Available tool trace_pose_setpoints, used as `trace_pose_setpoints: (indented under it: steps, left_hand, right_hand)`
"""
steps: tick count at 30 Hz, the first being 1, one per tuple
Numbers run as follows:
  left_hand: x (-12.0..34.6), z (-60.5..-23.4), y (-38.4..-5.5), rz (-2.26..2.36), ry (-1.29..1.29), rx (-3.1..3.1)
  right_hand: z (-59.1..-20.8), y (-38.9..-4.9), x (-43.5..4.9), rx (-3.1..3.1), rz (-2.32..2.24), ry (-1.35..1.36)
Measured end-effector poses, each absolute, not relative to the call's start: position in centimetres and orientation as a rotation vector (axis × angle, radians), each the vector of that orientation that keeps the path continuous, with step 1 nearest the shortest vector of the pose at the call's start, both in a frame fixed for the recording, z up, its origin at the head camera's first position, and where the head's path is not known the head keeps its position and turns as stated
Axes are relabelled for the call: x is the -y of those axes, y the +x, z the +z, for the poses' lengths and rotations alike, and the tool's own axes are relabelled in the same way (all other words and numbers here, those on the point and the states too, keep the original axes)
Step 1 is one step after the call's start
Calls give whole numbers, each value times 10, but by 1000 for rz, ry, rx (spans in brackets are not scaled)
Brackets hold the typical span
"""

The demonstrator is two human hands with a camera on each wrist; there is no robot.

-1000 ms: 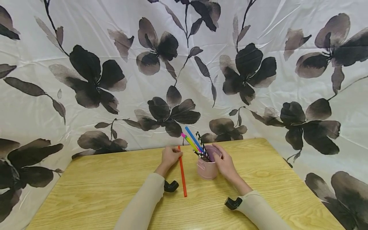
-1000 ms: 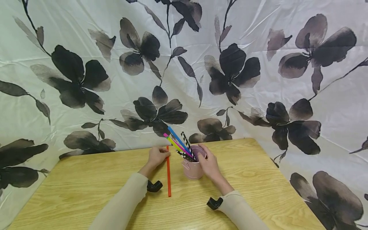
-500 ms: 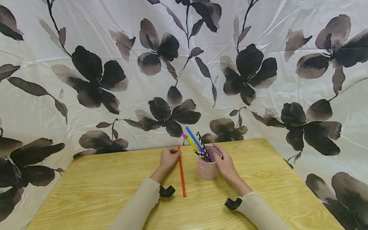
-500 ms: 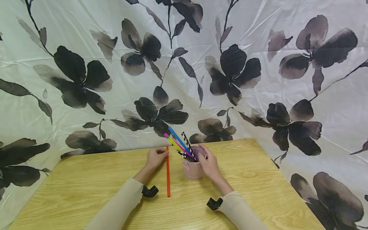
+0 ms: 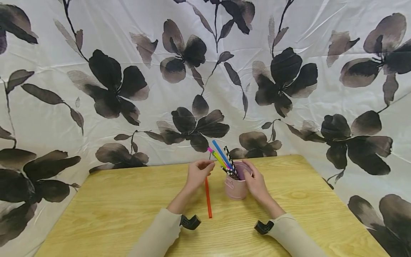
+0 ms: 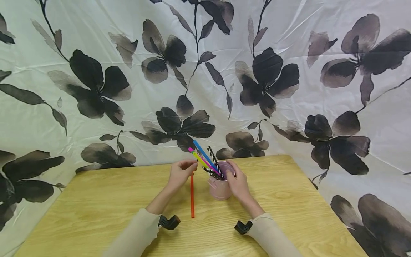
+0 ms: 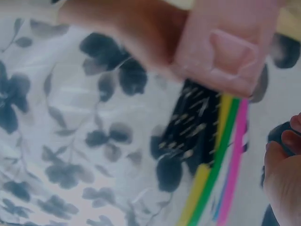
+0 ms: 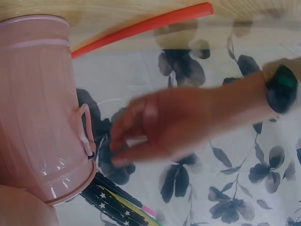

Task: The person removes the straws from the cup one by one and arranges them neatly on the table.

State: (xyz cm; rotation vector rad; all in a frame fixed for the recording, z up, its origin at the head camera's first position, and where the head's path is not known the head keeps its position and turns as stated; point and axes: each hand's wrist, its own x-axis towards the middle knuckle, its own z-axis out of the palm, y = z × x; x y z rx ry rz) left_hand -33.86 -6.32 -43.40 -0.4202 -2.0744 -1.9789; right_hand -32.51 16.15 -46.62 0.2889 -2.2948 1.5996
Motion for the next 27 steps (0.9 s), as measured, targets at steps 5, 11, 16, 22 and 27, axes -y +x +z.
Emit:
trace_pose_setpoints:
  steps: [5, 11, 16, 22, 27]
  left_hand:
    - [53, -404, -318, -1981, -521, 2023]
    - [46, -392, -310, -1952, -563, 1949]
    - [40, -388, -312, -1974, -566, 1889]
    - [35, -389, -316, -2012, -578, 1872]
    - [32, -389, -317, -1984, -596, 1869]
  right_hand:
    - [-469, -330, -165, 2291, 1593, 290]
    - [-469, -334, -165, 2282, 1583, 312]
    - [-467, -337, -166, 2269, 1608, 325]
    - [-466, -339, -168, 2263, 1609, 361]
    - [-468, -343, -168, 2262, 1626, 364]
